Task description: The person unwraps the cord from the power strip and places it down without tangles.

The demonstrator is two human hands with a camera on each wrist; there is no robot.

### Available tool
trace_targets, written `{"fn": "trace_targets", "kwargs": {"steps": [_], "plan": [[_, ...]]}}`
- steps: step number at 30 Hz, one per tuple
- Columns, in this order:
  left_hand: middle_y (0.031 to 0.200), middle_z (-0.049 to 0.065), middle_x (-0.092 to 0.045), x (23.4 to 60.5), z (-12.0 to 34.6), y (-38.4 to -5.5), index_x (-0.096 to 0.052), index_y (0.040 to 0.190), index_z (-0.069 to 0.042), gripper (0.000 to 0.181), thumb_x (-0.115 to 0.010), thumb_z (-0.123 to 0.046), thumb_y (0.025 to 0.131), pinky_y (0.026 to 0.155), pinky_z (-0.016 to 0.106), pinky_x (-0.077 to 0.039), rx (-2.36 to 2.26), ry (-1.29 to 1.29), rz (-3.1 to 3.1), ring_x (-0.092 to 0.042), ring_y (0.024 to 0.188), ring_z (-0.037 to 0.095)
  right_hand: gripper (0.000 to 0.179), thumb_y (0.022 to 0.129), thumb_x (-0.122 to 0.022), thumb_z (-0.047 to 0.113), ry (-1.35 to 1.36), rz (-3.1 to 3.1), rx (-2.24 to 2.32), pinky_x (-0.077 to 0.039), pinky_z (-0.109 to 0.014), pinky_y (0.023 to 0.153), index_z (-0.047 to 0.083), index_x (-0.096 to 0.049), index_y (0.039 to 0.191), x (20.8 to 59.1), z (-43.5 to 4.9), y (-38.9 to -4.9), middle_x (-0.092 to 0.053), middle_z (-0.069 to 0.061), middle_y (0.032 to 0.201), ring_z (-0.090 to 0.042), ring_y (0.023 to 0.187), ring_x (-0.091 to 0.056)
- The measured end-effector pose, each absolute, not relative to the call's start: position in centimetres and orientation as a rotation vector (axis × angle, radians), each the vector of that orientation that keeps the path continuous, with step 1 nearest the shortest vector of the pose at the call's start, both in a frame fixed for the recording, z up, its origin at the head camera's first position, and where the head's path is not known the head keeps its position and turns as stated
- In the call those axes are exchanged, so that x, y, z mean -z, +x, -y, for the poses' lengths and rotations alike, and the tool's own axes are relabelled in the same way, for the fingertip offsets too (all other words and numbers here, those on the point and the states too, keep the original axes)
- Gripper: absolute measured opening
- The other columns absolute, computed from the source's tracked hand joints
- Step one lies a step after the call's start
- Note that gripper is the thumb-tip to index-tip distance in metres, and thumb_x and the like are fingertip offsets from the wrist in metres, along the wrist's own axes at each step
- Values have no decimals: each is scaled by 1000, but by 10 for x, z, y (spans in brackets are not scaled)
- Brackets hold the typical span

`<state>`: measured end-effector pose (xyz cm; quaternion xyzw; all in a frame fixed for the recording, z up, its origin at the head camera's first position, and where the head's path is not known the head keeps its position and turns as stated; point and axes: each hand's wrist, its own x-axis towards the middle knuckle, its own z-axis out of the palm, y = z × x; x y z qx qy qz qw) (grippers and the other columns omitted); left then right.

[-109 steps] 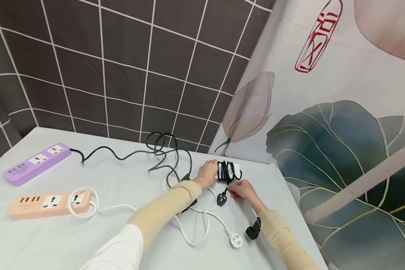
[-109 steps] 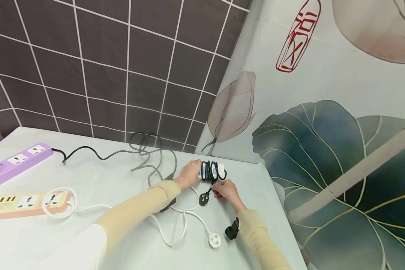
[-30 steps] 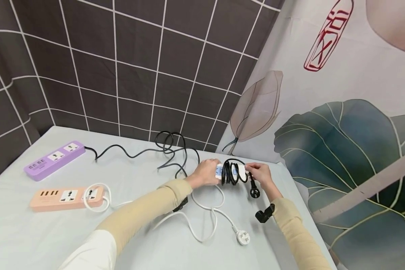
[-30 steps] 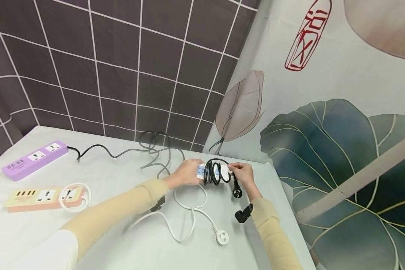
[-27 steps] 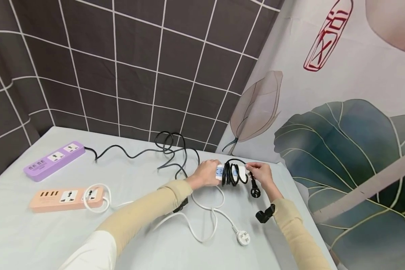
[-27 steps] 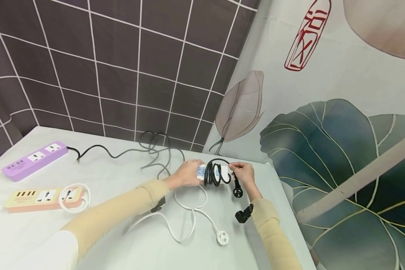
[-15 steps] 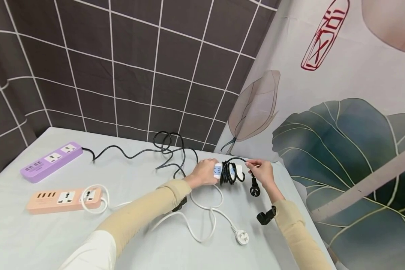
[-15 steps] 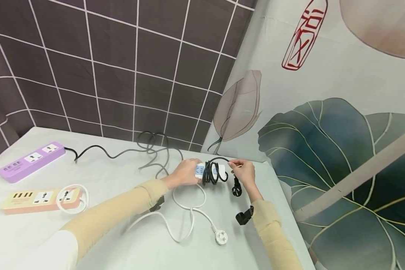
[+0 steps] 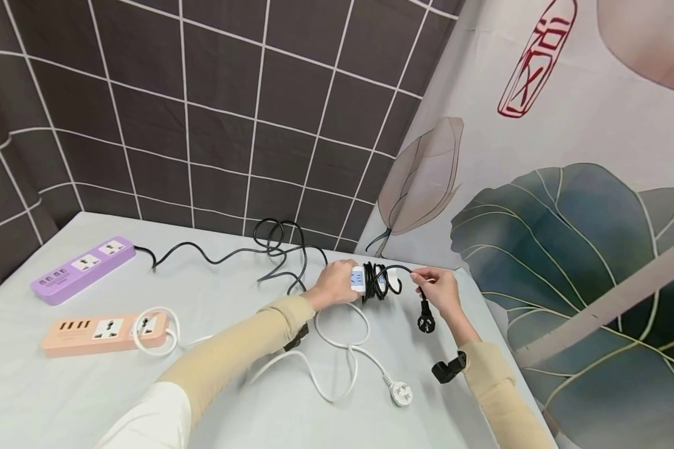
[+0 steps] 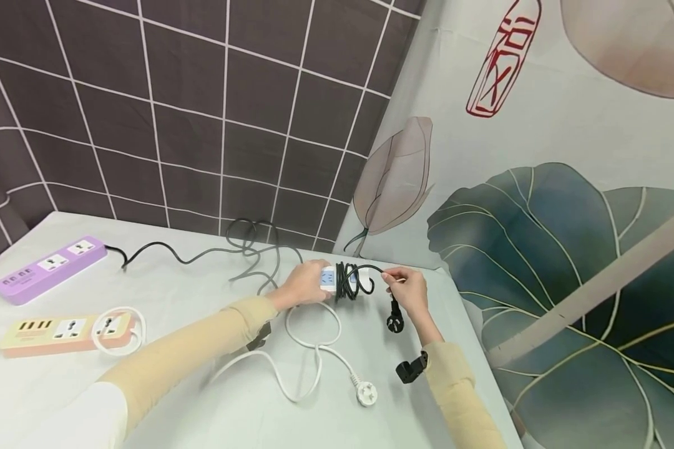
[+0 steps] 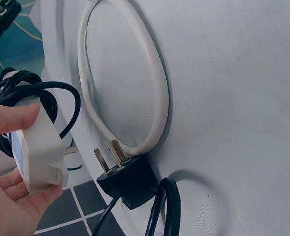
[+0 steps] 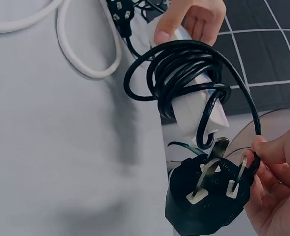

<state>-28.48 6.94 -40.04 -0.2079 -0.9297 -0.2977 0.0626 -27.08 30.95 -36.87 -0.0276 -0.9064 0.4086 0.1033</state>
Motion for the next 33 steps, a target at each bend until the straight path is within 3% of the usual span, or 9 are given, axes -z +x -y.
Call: {"fn": "trace_targets", "kwargs": {"steps": [11,16,22,27,33], "plan": [[93,11,-68,395,-62,-285,-62,112,0,53,-80,-16,66,72,32,-53,886,-591,2745,-64,80,23,25,91,-66,19,-111,2720,-1200,-47,-21,56,-2,-71,104,373,-327,-257,-66,6,71,-16,63,-65],[92,10,-67,396,-60,-285,-62,110,-1,50,-79,-16,66,70,31,-52,874,-585,2741,-64,79,22,25,90,-67,19,-49,2751,-1104,-46,-21,56,-3,-71,103,380,-340,-256,-69,0,74,-15,62,-65],[90,9,-67,396,-59,-285,-62,108,-2,47,-78,-14,66,69,30,-51,883,-581,2730,-63,77,21,21,91,-66,14,127,2804,-960,-46,-21,55,-2,-71,102,392,-356,-258,-71,-21,89,-16,64,-64],[94,10,-67,395,-60,-285,-62,112,-1,50,-78,-13,66,72,31,-53,882,-581,2730,-64,80,22,15,90,-66,15,260,2834,-743,-42,-24,53,4,-72,98,398,-370,-261,-71,-16,86,-16,67,-61],[96,11,-67,394,-61,-284,-60,116,0,55,-78,-14,67,73,32,-53,885,-582,2743,-64,82,23,13,91,-65,18,232,2881,-637,-38,-27,53,9,-72,97,403,-380,-260,-71,-13,87,-14,70,-59]]}}
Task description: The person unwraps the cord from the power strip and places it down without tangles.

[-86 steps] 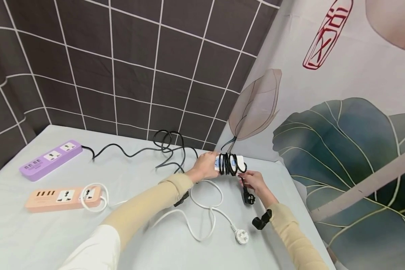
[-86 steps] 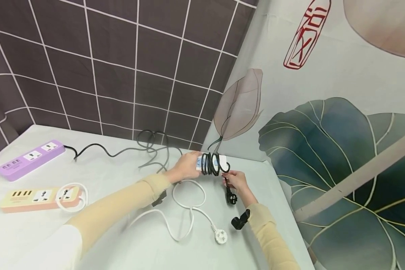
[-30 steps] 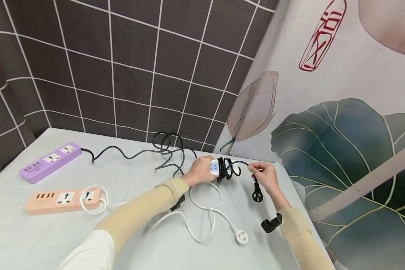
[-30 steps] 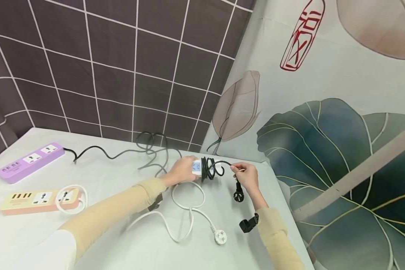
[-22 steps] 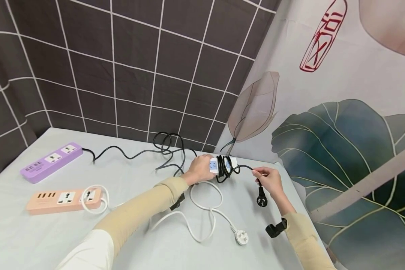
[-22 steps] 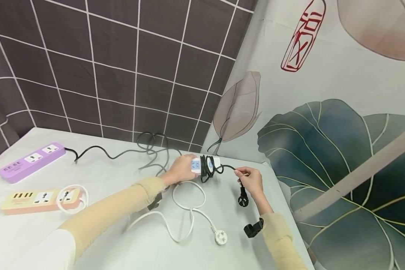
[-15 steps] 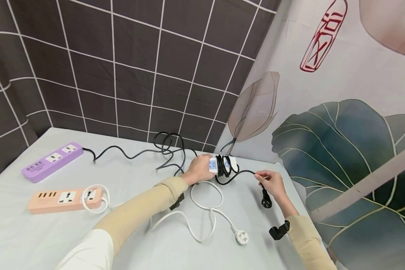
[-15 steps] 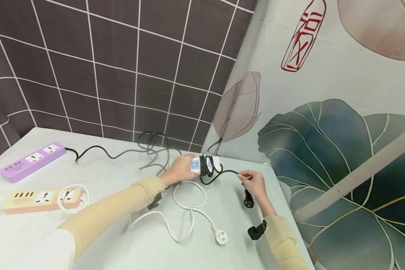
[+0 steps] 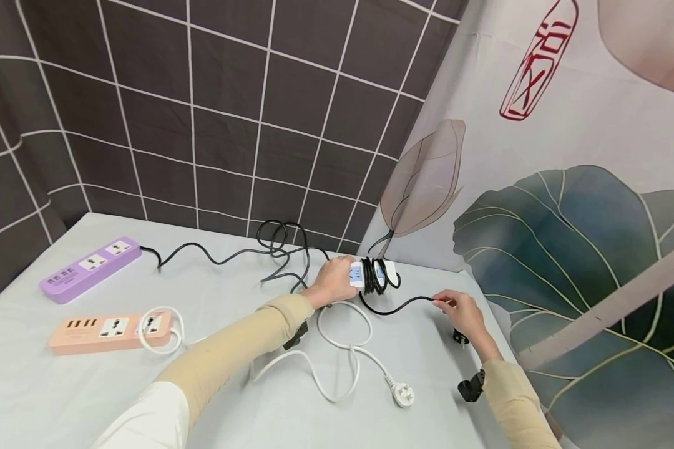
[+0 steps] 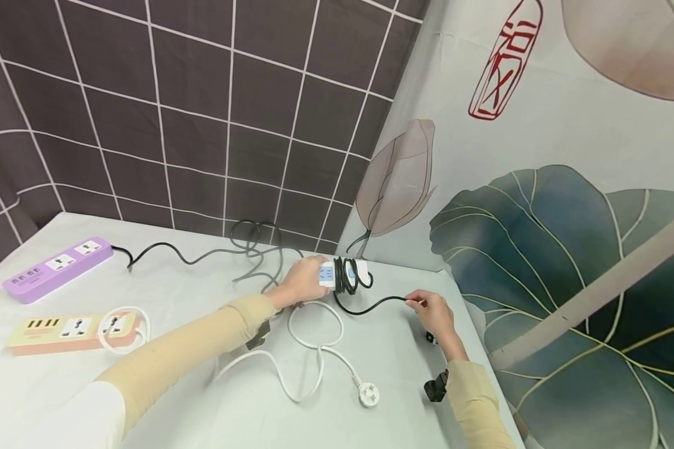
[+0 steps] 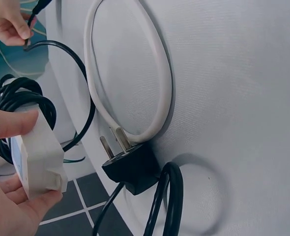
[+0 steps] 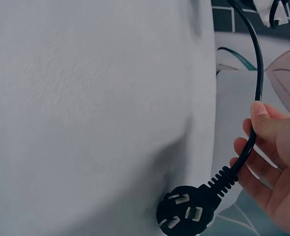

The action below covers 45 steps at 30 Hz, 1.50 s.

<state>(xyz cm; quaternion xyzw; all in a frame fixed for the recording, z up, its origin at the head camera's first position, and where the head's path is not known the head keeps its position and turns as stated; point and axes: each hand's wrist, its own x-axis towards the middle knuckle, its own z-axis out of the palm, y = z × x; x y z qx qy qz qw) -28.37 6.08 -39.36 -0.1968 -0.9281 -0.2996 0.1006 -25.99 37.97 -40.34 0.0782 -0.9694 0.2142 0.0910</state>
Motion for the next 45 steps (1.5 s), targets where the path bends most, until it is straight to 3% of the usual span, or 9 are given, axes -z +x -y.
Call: {"fn": "trace_targets", "kwargs": {"steps": [12,20,27,33,39,45], "plan": [[93,9,-67,396,-58,-285,-62,112,-2,51,-78,-15,65,69,31,-51,878,-568,2726,-63,78,22,22,95,-58,21,105,3031,-540,-43,-34,64,9,-68,111,411,-379,-269,-70,-12,106,-27,91,-63],[94,9,-67,397,-57,-284,-61,115,-2,54,-78,-14,65,70,30,-51,897,-554,2737,-63,78,22,31,86,-64,5,381,2883,-590,-49,-51,80,-1,-65,116,406,-356,-265,-65,-23,112,-38,97,-62],[99,11,-67,394,-55,-283,-59,123,-1,61,-79,-15,67,72,32,-52,900,-531,2748,-64,82,23,23,80,-74,12,756,2690,-273,-49,-47,87,2,-72,101,406,-309,-254,-70,-15,103,-32,98,-60],[103,11,-67,393,-55,-285,-57,124,-1,62,-78,-13,67,74,33,-53,894,-538,2735,-64,83,24,16,76,-78,8,993,2544,-72,-52,-38,79,4,-74,91,415,-275,-249,-73,-9,90,-24,87,-63],[105,12,-67,392,-57,-285,-57,125,-1,63,-78,-12,67,78,34,-52,903,-556,2715,-64,87,24,6,76,-77,8,897,2521,96,-51,-35,63,7,-71,76,432,-256,-250,-69,-5,74,-22,69,-60],[106,11,-67,392,-61,-283,-58,125,-1,64,-78,-11,65,79,34,-52,916,-584,2694,-64,88,24,20,73,-76,6,805,2533,132,-47,-36,51,10,-62,60,438,-254,-251,-61,-4,58,-23,55,-57]]}}
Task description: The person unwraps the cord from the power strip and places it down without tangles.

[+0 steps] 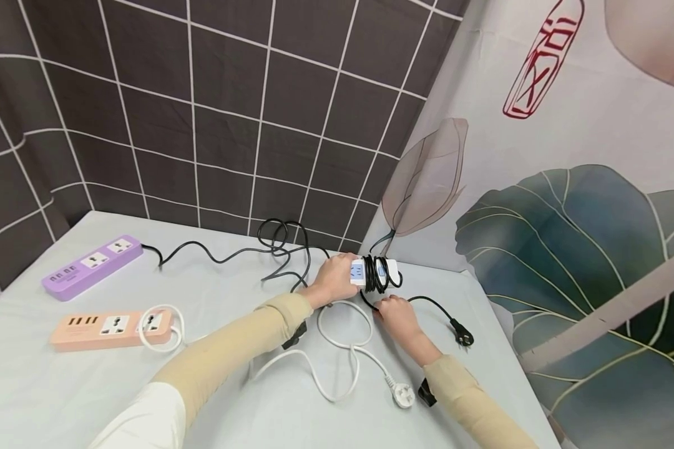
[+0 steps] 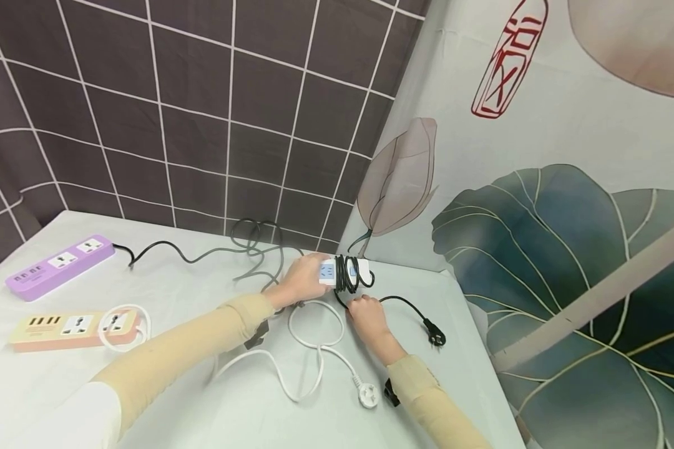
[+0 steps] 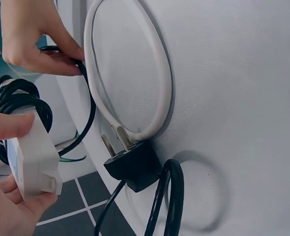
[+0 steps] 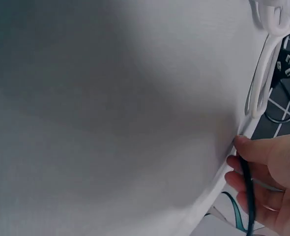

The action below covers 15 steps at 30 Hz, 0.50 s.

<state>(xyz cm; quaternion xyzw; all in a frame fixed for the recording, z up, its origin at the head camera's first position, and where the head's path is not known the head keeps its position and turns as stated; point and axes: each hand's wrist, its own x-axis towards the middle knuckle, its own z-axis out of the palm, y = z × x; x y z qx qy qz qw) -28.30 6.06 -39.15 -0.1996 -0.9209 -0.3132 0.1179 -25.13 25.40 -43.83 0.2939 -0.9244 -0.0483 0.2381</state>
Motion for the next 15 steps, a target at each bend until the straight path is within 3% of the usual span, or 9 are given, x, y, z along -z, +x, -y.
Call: {"fn": "trace_targets", "kwargs": {"steps": [7,11,15], "plan": [[99,10,-67,396,-55,-282,-59,120,-3,59,-80,-13,65,75,33,-52,907,-550,2714,-63,83,23,22,70,-68,-4,728,2579,-1,-47,-39,51,12,-62,56,434,-268,-259,-61,-4,54,-26,54,-60],[101,10,-68,397,-52,-282,-59,121,-3,61,-80,-13,65,77,34,-53,915,-544,2709,-64,85,23,14,72,-70,-4,629,2590,-90,-51,-40,55,9,-74,69,430,-277,-263,-70,-7,66,-28,61,-66],[106,11,-67,396,-51,-281,-57,126,-1,65,-80,-14,66,80,34,-52,923,-555,2702,-65,89,24,13,73,-73,-3,537,2578,-133,-52,-41,57,8,-77,77,424,-282,-269,-73,-8,74,-29,64,-67]]}}
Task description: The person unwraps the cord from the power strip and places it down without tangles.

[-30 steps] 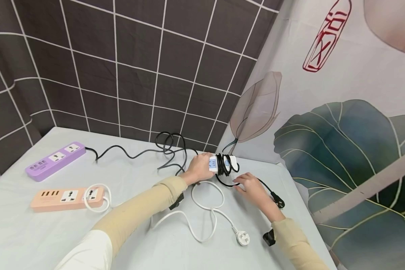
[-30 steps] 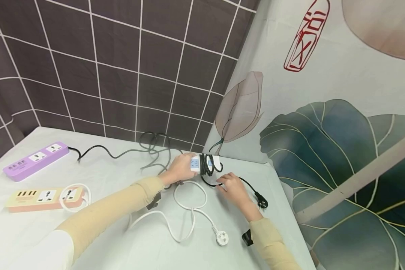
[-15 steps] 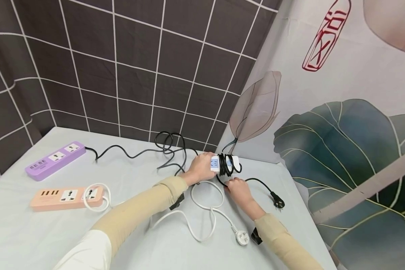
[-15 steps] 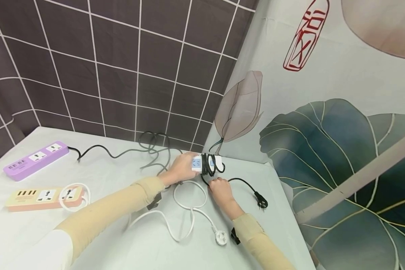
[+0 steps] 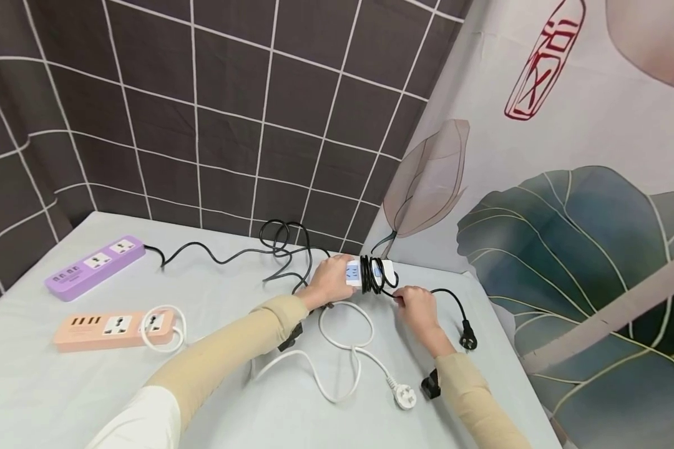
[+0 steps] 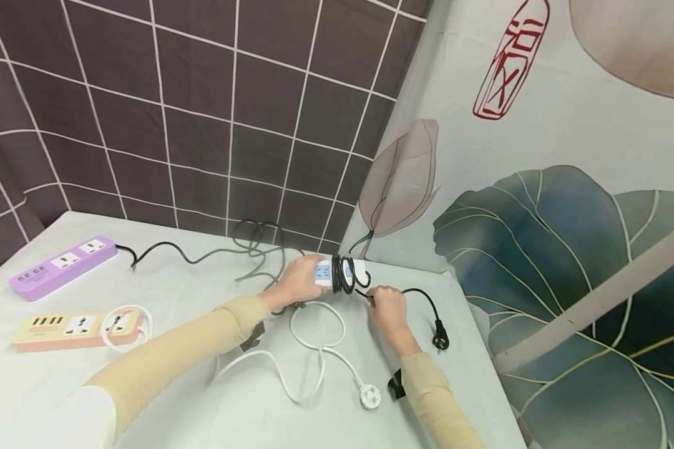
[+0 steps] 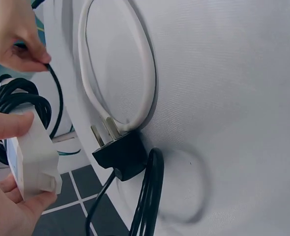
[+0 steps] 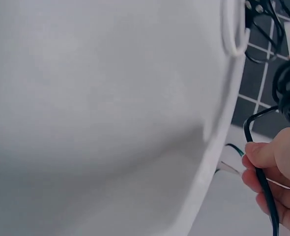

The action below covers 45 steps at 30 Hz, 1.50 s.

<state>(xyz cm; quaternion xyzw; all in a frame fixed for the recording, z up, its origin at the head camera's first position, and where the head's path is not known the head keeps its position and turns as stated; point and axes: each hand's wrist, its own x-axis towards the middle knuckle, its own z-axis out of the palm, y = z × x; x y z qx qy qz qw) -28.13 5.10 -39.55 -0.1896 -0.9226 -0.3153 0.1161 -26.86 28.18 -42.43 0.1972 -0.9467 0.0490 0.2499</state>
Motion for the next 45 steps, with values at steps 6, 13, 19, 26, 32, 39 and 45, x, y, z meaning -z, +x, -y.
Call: {"fn": "trace_targets", "kwargs": {"steps": [6,13,19,26,32,39,45], "plan": [[104,11,-67,395,-51,-281,-57,125,1,65,-79,-14,66,76,32,-52,930,-558,2717,-63,85,22,8,76,-75,2,432,2590,-161,-50,-40,54,9,-77,78,418,-285,-277,-74,-6,74,-29,62,-66],[103,10,-67,399,-49,-280,-57,124,-1,64,-80,-14,66,76,32,-52,939,-561,2751,-63,84,22,6,77,-75,6,346,2611,-201,-47,-39,50,10,-78,81,413,-282,-283,-75,-7,77,-29,61,-66],[104,11,-68,399,-49,-279,-57,125,-1,65,-80,-15,66,77,33,-52,936,-568,2755,-63,85,22,7,80,-73,9,269,2625,-235,-45,-38,50,10,-78,85,406,-282,-288,-75,-8,80,-27,60,-65],[104,11,-68,399,-48,-278,-57,125,-1,63,-80,-14,67,74,31,-52,951,-551,2767,-63,84,22,8,82,-72,11,226,2623,-260,-43,-37,50,10,-78,88,400,-285,-285,-75,-9,81,-27,59,-64],[103,10,-67,400,-46,-279,-58,124,-2,63,-81,-13,67,73,30,-52,968,-525,2764,-63,82,21,9,83,-72,12,202,2617,-279,-45,-39,50,11,-78,89,395,-291,-280,-75,-8,81,-29,61,-65],[104,11,-68,401,-44,-278,-57,125,-3,65,-81,-15,67,73,30,-52,980,-507,2764,-64,83,22,8,82,-72,10,205,2605,-228,-48,-42,51,9,-77,88,393,-302,-275,-75,-11,83,-29,62,-66],[104,11,-68,401,-43,-278,-58,125,-3,65,-82,-16,67,74,31,-52,984,-508,2755,-64,84,22,7,78,-74,6,306,2541,-129,-50,-45,56,6,-76,84,399,-306,-274,-73,-13,79,-33,66,-65]]}}
